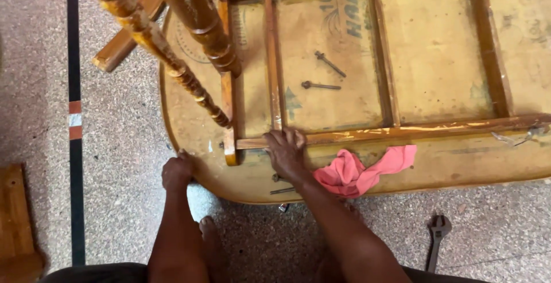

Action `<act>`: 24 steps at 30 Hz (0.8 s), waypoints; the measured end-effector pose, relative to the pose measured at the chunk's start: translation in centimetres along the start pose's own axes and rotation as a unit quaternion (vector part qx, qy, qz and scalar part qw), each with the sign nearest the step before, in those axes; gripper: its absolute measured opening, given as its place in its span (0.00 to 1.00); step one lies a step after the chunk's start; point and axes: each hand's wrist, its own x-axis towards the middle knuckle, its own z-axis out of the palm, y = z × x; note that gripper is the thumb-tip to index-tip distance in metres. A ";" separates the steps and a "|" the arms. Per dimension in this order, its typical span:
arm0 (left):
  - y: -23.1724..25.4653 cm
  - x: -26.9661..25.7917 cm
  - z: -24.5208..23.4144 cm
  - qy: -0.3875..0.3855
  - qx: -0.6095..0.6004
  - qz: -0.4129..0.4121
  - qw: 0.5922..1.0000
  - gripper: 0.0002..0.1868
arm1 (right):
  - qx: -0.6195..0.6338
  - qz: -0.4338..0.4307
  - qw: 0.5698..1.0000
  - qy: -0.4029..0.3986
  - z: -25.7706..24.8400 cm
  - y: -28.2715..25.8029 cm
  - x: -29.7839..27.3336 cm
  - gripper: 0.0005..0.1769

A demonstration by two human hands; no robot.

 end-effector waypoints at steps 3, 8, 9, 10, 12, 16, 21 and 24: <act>-0.7 1.0 0.4 -0.008 0.020 0.054 0.998 0.38 | 0.006 -0.004 1.000 0.005 0.2 0.1 0.2 0.23; -2.1 1.9 1.7 -0.020 -0.019 0.066 0.997 0.36 | -0.004 -0.008 1.000 0.021 0.4 -0.1 0.1 0.23; -2.3 2.3 2.0 -0.025 -0.024 0.071 0.997 0.35 | -0.006 -0.003 1.000 0.015 0.4 -0.1 0.2 0.23; -2.5 2.7 2.1 -0.019 0.004 0.122 0.992 0.34 | -0.007 0.003 1.000 0.010 0.4 -0.2 0.3 0.23; -3.0 3.1 2.9 -0.011 0.058 0.218 0.974 0.31 | -0.014 0.018 1.000 0.004 0.5 -0.3 0.2 0.24; -3.9 3.8 3.7 -0.028 -0.014 0.191 0.981 0.31 | -0.017 0.030 0.999 -0.016 0.6 -0.3 0.3 0.25; -4.5 4.3 4.5 -0.037 -0.043 0.259 0.964 0.25 | -0.037 0.042 0.994 -0.099 -1.2 -0.5 1.6 0.27; -4.5 5.2 4.2 -0.059 0.121 0.443 0.886 0.17 | -0.061 0.080 0.974 -0.203 -3.4 -2.3 4.3 0.26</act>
